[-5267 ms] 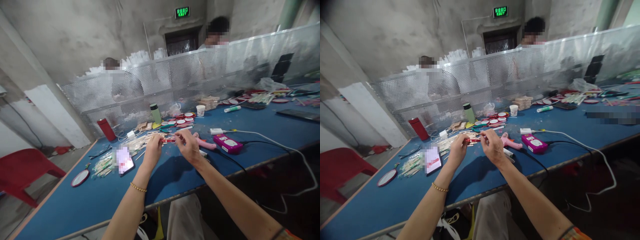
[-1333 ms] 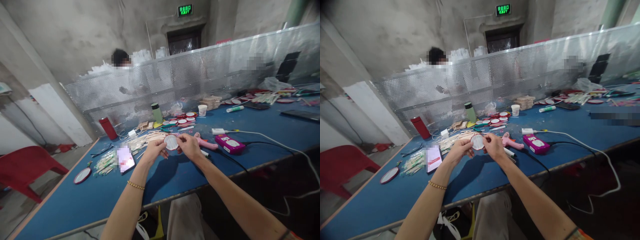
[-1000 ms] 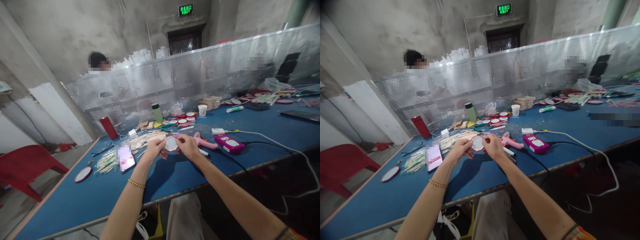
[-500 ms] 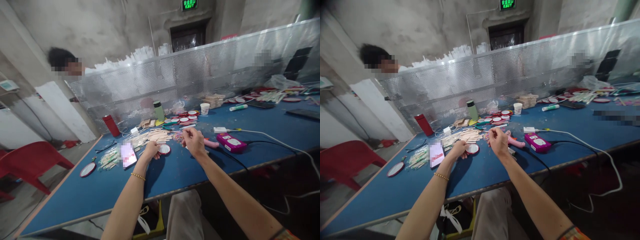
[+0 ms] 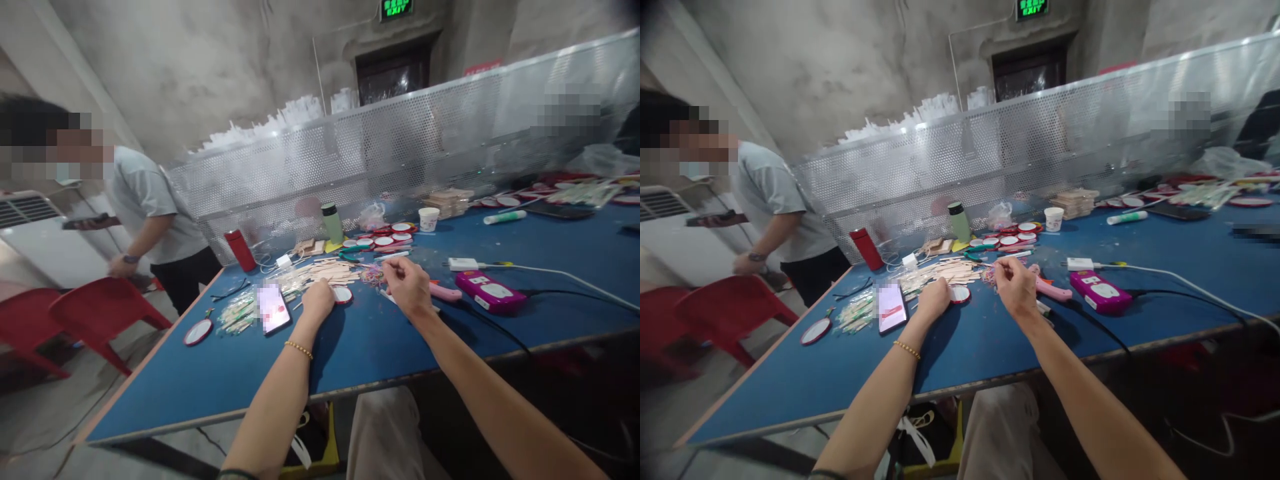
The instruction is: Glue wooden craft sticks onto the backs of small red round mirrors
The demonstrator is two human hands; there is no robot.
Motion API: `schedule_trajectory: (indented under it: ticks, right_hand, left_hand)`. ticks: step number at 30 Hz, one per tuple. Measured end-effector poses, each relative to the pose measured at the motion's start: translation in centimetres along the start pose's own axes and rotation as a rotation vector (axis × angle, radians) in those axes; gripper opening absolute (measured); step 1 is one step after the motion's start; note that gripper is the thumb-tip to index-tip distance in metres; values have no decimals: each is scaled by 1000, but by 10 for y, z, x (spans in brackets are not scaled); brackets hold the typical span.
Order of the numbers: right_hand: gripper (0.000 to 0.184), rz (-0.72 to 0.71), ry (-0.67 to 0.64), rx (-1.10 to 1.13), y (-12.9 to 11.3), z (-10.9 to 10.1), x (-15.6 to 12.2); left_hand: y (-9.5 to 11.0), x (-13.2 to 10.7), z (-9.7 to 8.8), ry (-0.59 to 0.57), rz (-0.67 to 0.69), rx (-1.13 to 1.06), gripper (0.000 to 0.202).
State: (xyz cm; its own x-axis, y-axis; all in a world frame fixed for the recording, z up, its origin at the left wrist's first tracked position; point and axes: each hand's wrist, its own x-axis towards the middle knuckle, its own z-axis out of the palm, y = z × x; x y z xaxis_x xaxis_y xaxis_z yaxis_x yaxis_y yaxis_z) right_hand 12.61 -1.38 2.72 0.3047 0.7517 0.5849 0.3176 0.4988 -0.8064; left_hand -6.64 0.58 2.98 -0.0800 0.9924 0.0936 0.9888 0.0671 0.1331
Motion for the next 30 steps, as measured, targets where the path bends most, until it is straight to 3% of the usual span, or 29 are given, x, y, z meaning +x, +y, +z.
schedule_trajectory:
  ticks: [10, 13, 16, 18, 21, 23, 26, 30]
  right_hand:
    - [24, 15, -5, -27, 3, 1, 0]
    - [25, 19, -7, -26, 2, 0, 0]
    - [28, 26, -6, -1, 1, 0, -1]
    - [29, 28, -6, 17, 0, 0, -1]
    - [28, 17, -23, 33, 0, 1, -1]
    - [25, 7, -32, 32, -1, 2, -1]
    - [25, -9, -20, 16, -1, 2, -1]
    - [24, -32, -7, 4, -1, 1, -1]
  left_hand:
    - [5, -2, -1, -31, 37, 107, 35]
    - [4, -3, -5, 10, 25, 95, 34]
    - [-2, -6, -21, 179, -14, 6, 32]
    - [-9, -10, -35, 405, -42, -129, 31]
    - [-16, -19, -51, 751, 31, -351, 27]
    - [-17, -23, -54, 847, 100, -442, 24]
    - [-13, -21, -52, 824, 158, -491, 22]
    - [-9, -9, -63, 644, 259, -434, 14]
